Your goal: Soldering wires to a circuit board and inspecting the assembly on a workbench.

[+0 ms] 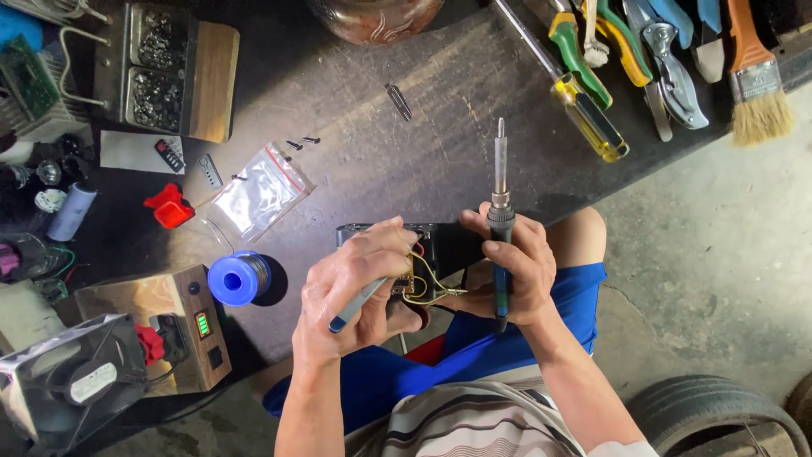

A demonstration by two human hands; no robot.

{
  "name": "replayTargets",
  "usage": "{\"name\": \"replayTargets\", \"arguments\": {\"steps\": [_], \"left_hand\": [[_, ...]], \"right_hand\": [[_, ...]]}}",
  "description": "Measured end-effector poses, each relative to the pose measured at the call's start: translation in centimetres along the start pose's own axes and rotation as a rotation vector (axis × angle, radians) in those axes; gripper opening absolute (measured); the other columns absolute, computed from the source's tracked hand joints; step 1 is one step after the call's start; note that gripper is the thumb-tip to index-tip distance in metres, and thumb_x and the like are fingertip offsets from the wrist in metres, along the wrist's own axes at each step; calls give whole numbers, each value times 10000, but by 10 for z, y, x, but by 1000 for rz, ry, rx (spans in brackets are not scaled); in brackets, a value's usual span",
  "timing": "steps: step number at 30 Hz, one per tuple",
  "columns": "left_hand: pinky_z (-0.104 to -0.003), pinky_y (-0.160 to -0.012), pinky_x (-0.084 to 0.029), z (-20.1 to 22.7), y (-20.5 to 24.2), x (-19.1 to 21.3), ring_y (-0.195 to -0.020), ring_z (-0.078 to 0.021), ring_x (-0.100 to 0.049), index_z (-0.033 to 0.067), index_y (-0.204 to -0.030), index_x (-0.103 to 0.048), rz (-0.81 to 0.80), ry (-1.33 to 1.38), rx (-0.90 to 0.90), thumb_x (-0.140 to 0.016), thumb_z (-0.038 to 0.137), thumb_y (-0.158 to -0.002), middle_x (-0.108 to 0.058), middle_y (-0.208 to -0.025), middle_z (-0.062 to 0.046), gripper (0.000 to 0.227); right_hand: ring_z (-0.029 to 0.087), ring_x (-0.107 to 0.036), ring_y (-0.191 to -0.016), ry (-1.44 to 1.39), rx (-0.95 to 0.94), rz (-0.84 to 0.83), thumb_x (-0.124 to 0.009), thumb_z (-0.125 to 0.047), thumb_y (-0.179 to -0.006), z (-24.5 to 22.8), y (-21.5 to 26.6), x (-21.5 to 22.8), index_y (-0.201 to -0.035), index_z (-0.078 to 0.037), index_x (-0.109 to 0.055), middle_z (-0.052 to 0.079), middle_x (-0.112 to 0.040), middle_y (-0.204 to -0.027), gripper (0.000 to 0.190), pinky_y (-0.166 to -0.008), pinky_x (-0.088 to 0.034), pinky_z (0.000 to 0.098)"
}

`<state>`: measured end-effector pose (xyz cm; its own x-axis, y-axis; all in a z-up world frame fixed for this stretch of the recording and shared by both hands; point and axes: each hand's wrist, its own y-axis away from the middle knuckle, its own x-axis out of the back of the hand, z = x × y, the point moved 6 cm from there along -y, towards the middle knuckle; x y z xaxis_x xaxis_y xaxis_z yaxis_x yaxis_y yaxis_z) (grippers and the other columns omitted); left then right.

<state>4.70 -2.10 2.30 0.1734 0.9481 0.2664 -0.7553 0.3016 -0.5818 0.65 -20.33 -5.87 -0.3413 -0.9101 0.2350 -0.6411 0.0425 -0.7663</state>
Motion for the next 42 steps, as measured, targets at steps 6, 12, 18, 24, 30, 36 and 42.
{"name": "replayTargets", "arguments": {"steps": [6, 12, 18, 24, 30, 36, 42], "left_hand": [[-642, -937, -580, 3, -3, 0, -890, -417, -761, -49, -989, -679, 17, -5, 33, -600, 94, -997, -698, -913, -236, 164], [-636, -940, -575, -4, 4, 1, -909, -413, -761, -54, -991, -678, 13, 6, 15, -656, 141, -968, -707, -926, -243, 198], [-641, -935, -575, 0, -1, 1, -896, -414, -765, -42, -989, -677, 25, 2, 26, -626, 125, -988, -708, -916, -232, 174], [-634, -933, -578, -1, -1, 1, -891, -418, -766, -47, -979, -685, 31, 1, 27, -627, 116, -981, -714, -910, -237, 173], [-635, -942, -570, -3, 4, 0, -901, -419, -762, -43, -992, -679, 25, -7, 33, -644, 192, -975, -712, -919, -240, 239], [-632, -950, -571, -6, 8, 0, -904, -410, -757, -51, -1001, -673, 15, 1, 13, -673, 300, -942, -703, -919, -237, 355], [-634, -946, -565, -9, 13, -1, -896, -407, -752, -56, -998, -671, 19, -10, 8, -679, 273, -941, -696, -909, -233, 334]], "right_hand": [[335, -738, -742, -12, 153, 189, -891, -271, -797, -1, -9, -3, -988, 59, -702, 62, -752, -699, 425, -821, -549, 481], [334, -738, -744, -3, 125, 309, -844, -268, -847, -3, -14, -6, -944, 62, -727, 153, -729, -778, 364, -816, -567, 407], [395, -721, -680, 10, 145, 359, -844, -327, -822, 1, -4, -5, -862, 84, -710, 189, -706, -711, 434, -744, -584, 472], [382, -699, -652, 40, 126, 405, -826, -314, -844, -4, -11, -8, -824, 86, -701, 196, -687, -704, 420, -700, -579, 465], [497, -718, -773, 8, 114, 356, -977, -306, -672, 6, 11, -6, -927, 109, -709, 319, -695, -849, 556, -754, -569, 511], [439, -725, -778, -1, 137, 334, -941, -303, -713, 4, 4, -6, -910, 105, -700, 241, -718, -781, 513, -776, -578, 475], [433, -725, -759, 54, 99, 342, -909, -316, -771, 0, -1, -6, -882, 85, -714, 280, -708, -820, 460, -754, -586, 436]]}}
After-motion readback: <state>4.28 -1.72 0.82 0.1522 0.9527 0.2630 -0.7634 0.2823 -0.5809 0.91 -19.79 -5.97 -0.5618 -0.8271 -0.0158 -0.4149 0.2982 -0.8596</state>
